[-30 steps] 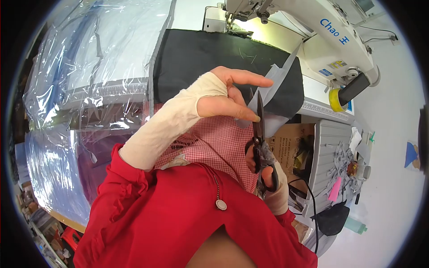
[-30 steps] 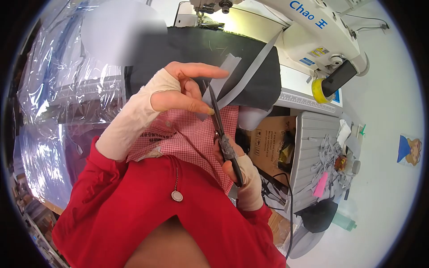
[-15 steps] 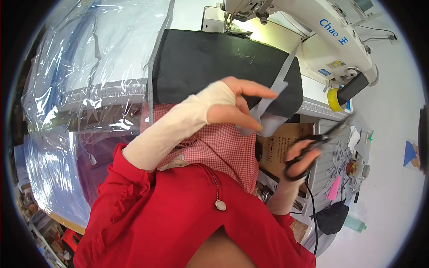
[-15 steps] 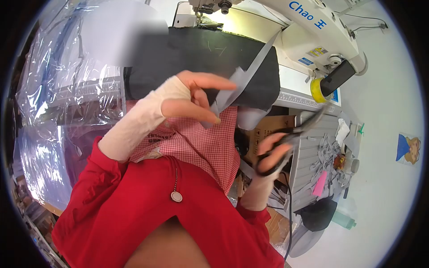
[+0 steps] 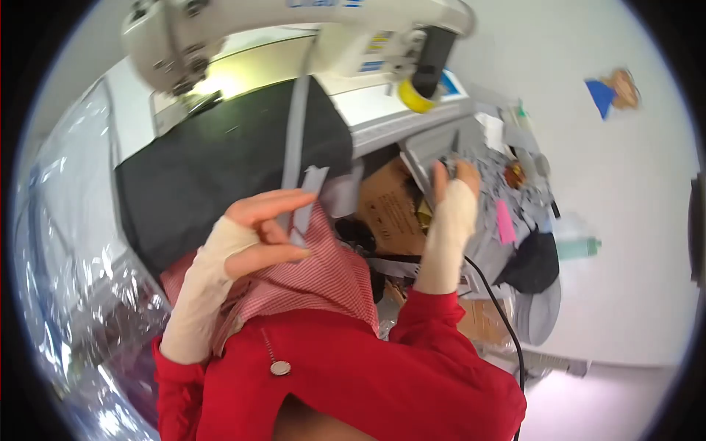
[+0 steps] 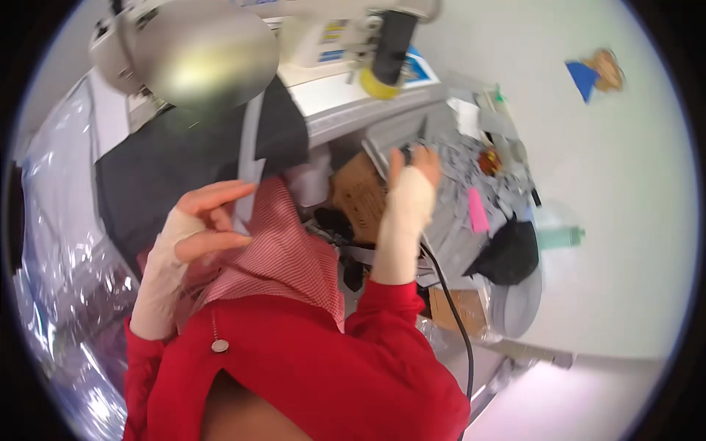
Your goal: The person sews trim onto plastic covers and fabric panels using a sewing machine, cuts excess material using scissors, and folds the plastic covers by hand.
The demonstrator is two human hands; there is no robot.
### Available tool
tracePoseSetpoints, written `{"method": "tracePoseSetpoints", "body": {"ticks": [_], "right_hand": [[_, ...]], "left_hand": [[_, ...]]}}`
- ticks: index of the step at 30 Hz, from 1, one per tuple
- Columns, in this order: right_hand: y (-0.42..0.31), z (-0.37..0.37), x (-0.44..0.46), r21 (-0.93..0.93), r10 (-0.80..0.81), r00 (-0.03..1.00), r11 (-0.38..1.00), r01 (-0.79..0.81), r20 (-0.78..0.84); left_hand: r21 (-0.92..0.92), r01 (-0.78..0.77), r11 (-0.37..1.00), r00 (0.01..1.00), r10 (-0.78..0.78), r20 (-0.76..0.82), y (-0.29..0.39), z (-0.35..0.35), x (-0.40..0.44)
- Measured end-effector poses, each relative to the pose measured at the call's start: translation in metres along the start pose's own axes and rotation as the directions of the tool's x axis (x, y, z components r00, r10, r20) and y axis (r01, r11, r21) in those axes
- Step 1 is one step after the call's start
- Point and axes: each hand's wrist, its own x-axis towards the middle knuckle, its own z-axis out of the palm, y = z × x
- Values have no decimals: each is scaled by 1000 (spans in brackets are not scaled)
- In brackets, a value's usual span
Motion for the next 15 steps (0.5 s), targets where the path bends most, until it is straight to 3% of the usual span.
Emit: {"method": "tracePoseSetpoints", "body": {"ticks": [1, 2, 3, 4, 5, 8, 10, 11, 12, 13, 14, 15], "right_hand": [[-27, -5, 8, 151, 243, 955, 951, -269, 171], [-78, -34, 15, 415, 391, 735, 636, -651, 554], [-76, -19, 8, 526, 153, 657, 480, -702, 738], [-97, -41, 10, 582, -134, 569, 280, -764, 811], [-104, -31, 5, 704, -401, 597, 209, -679, 695], [-121, -22, 6, 885, -562, 684, 277, -373, 464], [-120, -27, 12, 838, -330, 786, 369, -402, 522], [-116, -26, 14, 760, 30, 785, 229, -608, 619], [-89, -8, 19, 878, 266, 837, -124, -463, 479], [-61, 4, 27, 979, 370, 923, 122, -161, 106], [-32, 16, 34, 901, 416, 864, 425, 92, -284], [-13, 9, 38, 998, 560, 827, -11, 66, -48]], "left_hand": [[-21, 25, 999, 1000, -24, 15, -1, 2, 2], [-18, 20, 1000, 999, -19, 50, 0, 6, 5], [-34, 40, 999, 998, -39, 40, 1, 9, 7], [-46, 62, 997, 998, -61, 23, 2, 11, 8], [-41, 44, 998, 998, -43, 35, 4, 12, 9], [28, 39, 999, 993, -42, 107, 2, 7, 9], [25, 62, 998, 996, -63, 59, 7, 7, 7], [-53, 47, 997, 999, -48, -20, 7, 8, 5], [-130, 28, 991, 993, -42, -113, 8, 8, 2], [-94, -3, 996, 985, -13, -173, 11, 7, 0], [-77, 18, 997, 979, -33, -199, 10, 2, -2], [-60, 40, 997, 971, -53, -232, 7, -3, -5]]}}
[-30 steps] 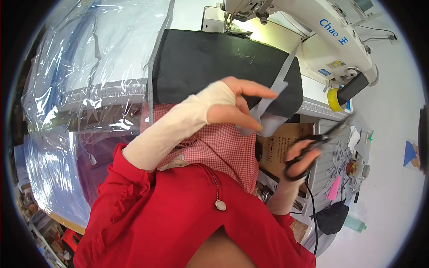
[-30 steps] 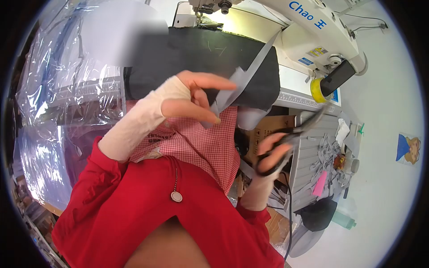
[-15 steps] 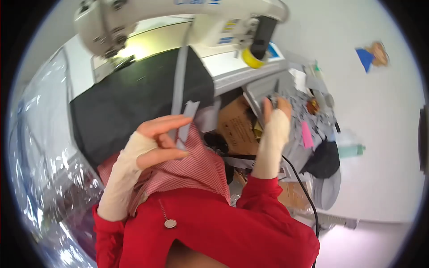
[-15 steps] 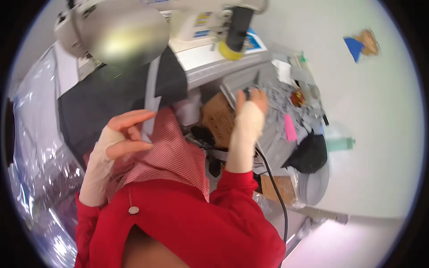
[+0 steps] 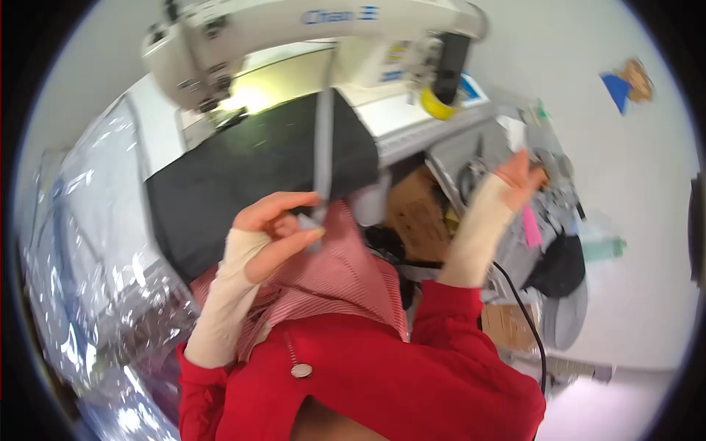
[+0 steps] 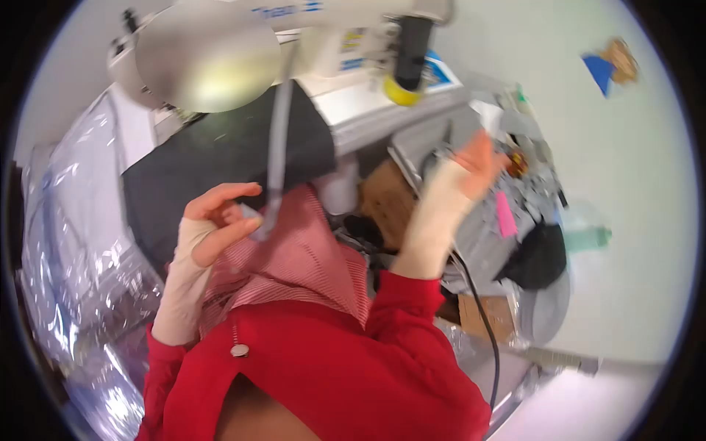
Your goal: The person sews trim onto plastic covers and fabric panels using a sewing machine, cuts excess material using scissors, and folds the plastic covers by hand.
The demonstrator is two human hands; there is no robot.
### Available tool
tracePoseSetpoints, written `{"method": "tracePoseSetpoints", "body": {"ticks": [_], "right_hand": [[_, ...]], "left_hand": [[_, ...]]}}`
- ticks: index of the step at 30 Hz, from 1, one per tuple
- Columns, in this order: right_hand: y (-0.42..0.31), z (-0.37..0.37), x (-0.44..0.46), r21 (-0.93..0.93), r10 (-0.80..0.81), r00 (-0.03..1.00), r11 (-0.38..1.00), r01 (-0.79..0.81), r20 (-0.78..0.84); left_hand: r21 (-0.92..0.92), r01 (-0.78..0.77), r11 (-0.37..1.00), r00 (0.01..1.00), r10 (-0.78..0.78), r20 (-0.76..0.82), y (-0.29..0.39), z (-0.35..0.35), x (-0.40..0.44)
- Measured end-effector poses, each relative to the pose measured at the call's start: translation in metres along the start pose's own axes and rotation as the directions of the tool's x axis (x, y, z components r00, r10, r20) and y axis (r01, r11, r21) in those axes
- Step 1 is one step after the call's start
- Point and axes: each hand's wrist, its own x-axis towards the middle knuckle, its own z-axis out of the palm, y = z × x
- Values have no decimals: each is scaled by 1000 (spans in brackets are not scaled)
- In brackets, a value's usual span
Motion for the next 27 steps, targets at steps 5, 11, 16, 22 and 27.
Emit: {"method": "tracePoseSetpoints", "body": {"ticks": [5, 11, 16, 22, 27], "right_hand": [[-1, 35, -52, -1, 481, 875, 877, -481, 57], [1, 133, -144, -489, 688, 219, 669, -559, 692], [59, 168, -156, -658, 794, -39, 473, -586, 606], [109, 196, -114, -482, 368, 350, 810, 334, 861], [140, 203, -103, -383, 299, 252, 814, 436, 921]], "left_hand": [[-146, -189, 971, 955, 147, -258, -9, -3, 13], [-102, -346, 933, 817, 246, -522, -13, -19, 30], [-88, -361, 928, 757, 237, -608, -27, -50, 36], [338, -128, 932, 764, 310, -565, -33, -94, 46], [800, -14, 600, 775, 512, -370, -24, -118, 63]]}}
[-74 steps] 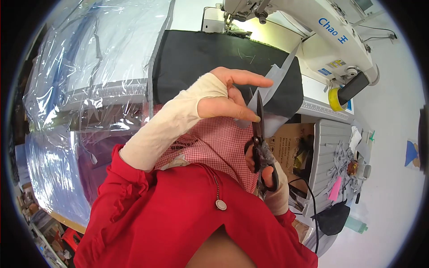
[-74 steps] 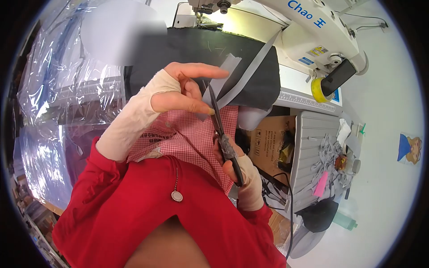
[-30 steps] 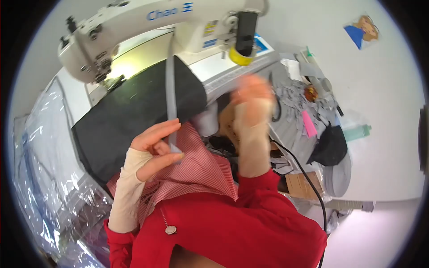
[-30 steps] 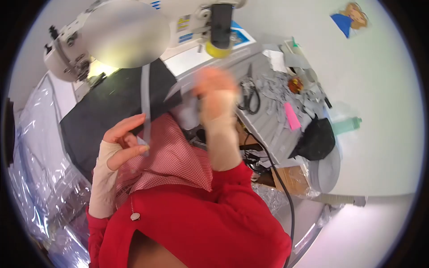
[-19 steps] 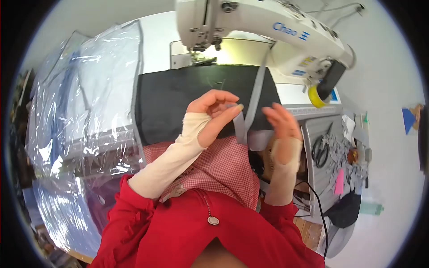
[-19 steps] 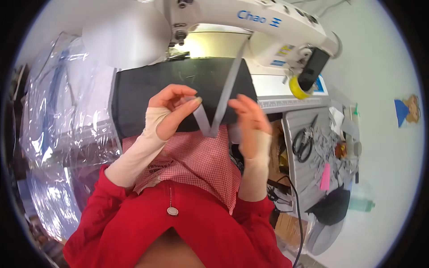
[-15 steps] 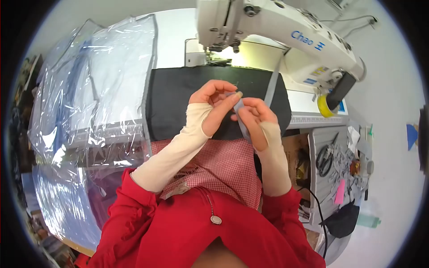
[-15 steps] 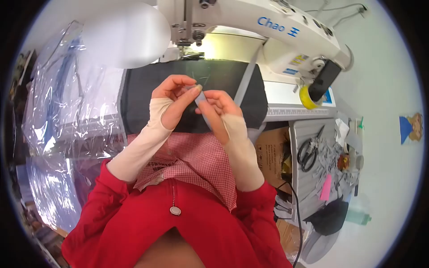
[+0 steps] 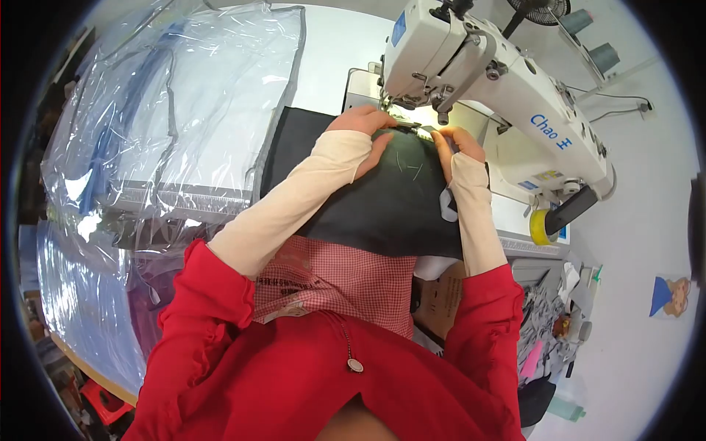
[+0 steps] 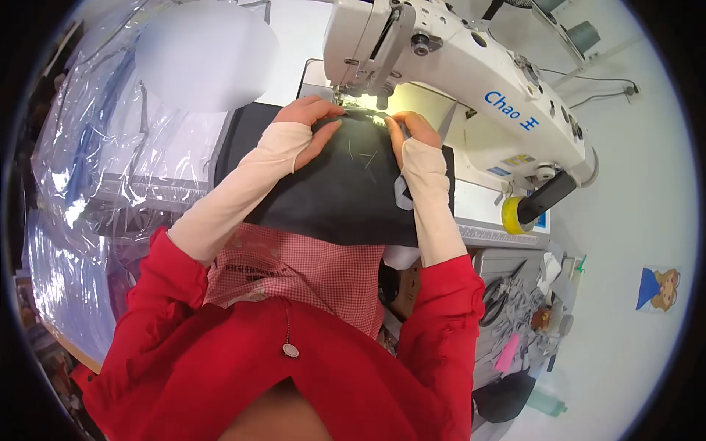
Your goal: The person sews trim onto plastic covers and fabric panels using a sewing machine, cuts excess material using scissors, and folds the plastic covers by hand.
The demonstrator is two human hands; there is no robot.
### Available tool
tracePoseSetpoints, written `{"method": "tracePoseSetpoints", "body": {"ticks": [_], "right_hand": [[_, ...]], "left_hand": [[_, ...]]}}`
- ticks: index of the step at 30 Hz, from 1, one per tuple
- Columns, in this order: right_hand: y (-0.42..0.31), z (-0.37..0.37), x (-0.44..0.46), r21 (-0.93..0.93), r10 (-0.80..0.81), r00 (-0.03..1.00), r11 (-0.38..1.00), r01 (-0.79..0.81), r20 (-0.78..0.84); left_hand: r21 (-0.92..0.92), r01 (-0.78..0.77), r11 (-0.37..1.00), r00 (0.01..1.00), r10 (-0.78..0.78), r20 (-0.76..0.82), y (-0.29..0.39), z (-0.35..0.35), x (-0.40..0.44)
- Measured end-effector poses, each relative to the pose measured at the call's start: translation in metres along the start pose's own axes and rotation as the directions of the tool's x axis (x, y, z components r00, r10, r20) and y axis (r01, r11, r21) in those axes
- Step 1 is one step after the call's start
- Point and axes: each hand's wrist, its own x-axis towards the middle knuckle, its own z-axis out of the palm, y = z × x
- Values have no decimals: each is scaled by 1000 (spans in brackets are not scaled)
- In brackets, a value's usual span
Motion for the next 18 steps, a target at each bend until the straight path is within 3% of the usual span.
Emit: {"method": "tracePoseSetpoints", "body": {"ticks": [10, 12, 15, 18], "right_hand": [[2, 23, 7, -129, -69, 997, 989, 74, 46], [3, 23, 8, -180, -147, 988, 972, 151, 39], [5, 22, 10, -181, -152, 988, 973, 145, -28], [9, 26, 9, -217, -151, 988, 964, 152, 22]], "left_hand": [[-3, 70, 998, 997, -70, -11, -24, 5, 0], [-12, 76, 997, 997, -76, -11, -23, 5, 0], [-31, 97, 995, 995, -97, -9, -23, 5, 0], [-26, 111, 994, 994, -111, -1, -23, 4, 0]]}}
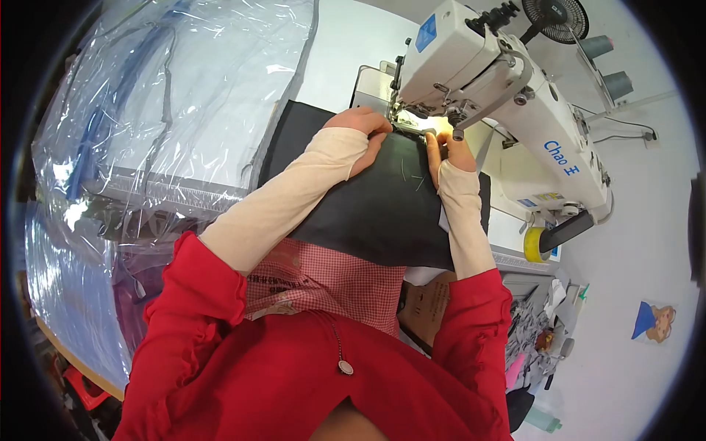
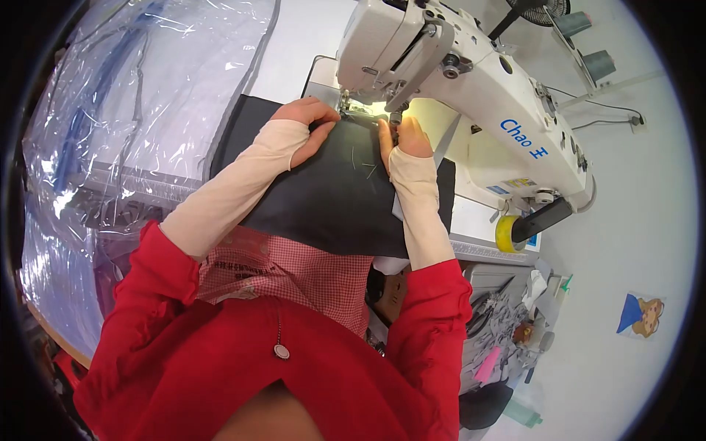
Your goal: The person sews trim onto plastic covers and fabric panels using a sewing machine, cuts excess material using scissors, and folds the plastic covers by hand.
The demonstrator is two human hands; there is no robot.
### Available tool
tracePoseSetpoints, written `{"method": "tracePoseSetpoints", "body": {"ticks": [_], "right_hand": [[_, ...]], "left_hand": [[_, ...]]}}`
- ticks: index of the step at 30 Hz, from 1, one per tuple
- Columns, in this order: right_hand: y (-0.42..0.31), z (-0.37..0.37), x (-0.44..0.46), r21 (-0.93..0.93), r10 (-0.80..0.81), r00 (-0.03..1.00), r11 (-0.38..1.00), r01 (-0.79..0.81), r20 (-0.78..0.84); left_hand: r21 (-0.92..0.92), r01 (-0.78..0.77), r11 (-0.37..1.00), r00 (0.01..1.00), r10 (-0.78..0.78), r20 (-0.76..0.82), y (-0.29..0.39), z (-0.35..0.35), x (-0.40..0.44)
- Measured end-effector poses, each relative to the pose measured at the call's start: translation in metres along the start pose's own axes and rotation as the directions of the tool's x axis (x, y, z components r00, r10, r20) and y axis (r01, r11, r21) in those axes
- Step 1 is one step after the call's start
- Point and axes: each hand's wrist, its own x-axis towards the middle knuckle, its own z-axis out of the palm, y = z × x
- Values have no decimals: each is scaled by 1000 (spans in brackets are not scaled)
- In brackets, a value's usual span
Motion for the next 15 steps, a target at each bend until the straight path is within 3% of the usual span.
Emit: {"method": "tracePoseSetpoints", "body": {"ticks": [12, 14, 15], "right_hand": [[7, 1, 10, -79, -153, 988, 986, 150, -33], [15, -2, 15, -83, -324, 944, 941, 328, 57], [15, -3, 15, -33, -264, 959, 963, 269, 105]], "left_hand": [[15, -16, 1000, 999, 15, 50, 1, -2, 0], [13, -14, 1000, 998, 13, 56, 2, -3, 0], [12, -11, 1000, 998, 10, 56, 2, -2, 1]]}}
